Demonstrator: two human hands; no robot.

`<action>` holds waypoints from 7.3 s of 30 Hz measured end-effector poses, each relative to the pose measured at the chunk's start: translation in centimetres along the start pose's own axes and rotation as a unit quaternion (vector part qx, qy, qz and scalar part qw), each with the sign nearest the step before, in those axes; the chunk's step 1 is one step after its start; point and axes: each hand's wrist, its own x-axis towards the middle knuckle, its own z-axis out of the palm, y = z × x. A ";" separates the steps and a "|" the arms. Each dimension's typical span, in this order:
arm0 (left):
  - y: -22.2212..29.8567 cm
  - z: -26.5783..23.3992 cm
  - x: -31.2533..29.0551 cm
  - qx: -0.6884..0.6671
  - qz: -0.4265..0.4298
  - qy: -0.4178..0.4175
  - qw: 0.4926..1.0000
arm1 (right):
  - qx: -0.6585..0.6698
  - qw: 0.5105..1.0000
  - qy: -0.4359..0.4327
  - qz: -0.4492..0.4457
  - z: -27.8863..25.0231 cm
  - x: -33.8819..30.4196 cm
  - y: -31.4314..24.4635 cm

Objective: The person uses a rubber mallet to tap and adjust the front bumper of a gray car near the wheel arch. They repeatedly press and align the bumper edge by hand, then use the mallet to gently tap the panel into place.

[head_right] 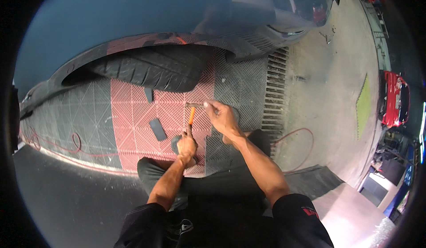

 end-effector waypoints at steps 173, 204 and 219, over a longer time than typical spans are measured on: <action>15.7 -29.1 11.3 -0.555 0.557 0.356 0.504 | 0.581 0.773 0.001 -0.256 2.0 15.0 -7.5; 15.2 -30.2 10.8 -0.530 0.555 0.387 0.512 | 0.641 0.731 -0.017 -0.232 3.3 17.3 -5.7; 16.2 -26.6 10.5 -0.440 0.522 0.316 0.659 | 0.650 0.713 -0.054 -0.258 3.0 17.2 -5.7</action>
